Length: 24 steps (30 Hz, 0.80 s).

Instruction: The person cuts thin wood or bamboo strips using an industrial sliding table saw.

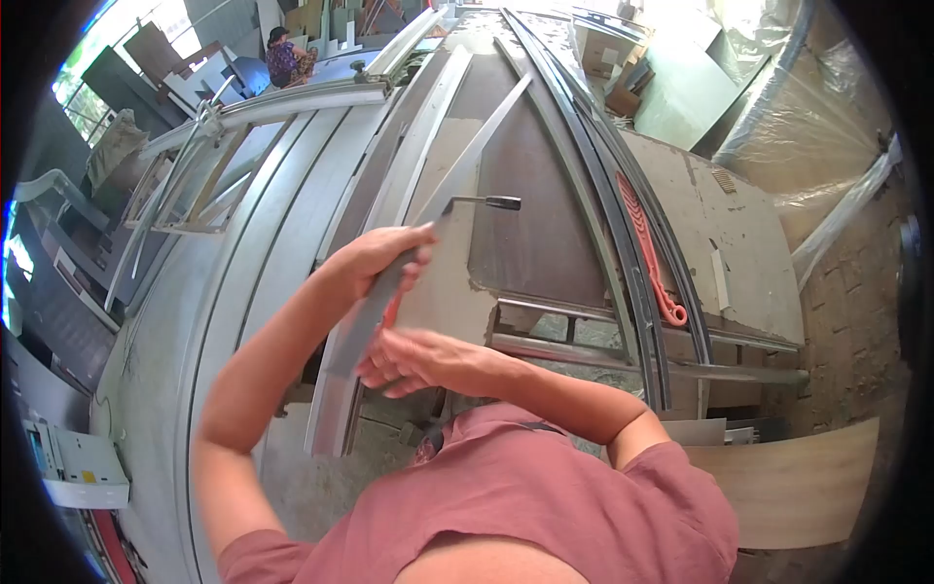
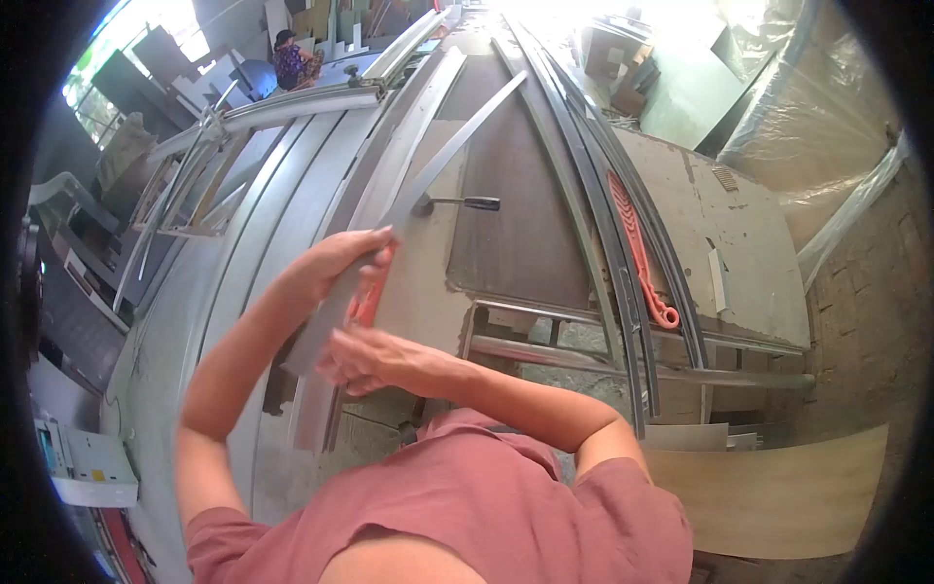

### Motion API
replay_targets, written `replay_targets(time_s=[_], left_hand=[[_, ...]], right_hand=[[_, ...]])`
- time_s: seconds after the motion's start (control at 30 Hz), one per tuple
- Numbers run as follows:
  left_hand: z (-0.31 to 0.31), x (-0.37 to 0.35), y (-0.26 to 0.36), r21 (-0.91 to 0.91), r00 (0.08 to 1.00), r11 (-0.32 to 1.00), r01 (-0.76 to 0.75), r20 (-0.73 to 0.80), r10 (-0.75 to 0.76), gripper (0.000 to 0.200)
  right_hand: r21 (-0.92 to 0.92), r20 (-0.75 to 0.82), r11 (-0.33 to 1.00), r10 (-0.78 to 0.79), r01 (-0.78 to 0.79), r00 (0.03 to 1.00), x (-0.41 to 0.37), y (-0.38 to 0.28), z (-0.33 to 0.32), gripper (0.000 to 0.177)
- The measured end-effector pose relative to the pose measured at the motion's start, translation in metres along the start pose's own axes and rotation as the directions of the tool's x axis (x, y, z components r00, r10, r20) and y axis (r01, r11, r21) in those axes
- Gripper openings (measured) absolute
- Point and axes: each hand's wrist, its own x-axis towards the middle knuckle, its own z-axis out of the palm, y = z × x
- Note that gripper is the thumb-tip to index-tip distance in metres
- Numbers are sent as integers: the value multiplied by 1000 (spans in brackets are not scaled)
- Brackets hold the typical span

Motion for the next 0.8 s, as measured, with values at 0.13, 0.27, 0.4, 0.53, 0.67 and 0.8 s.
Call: replay_targets(time_s=[0.13, 0.27, 0.4, 0.53, 0.67, 0.8], left_hand=[[-34, -112, -44, 467, 992, 884, 18, -117, 41, 28], [-32, -230, -120, 427, 972, 898, 110, -234, -9, 26], [-14, -311, -202, 322, 944, 935, 148, -328, -36, 27], [4, -366, -272, 146, 907, 975, 170, -410, -97, 29], [-13, -432, -366, 207, 817, 957, 203, -575, -49, 30], [7, -514, -405, 336, 378, 864, 374, -906, 189, 38]], right_hand=[[-853, -168, 522, -256, -10, 952, -19, 8, -4, 56], [-935, -97, -212, -622, -286, 777, 5, 6, -65, 57], [-851, -39, -437, -500, -291, 865, 20, 27, -96, 54], [-854, 211, -519, -384, -21, 899, 32, 37, -66, 47], [-779, 534, -543, -314, 312, 785, 39, 62, 0, 40], [-760, 615, -500, -346, 415, 708, 51, 117, 82, 38]])
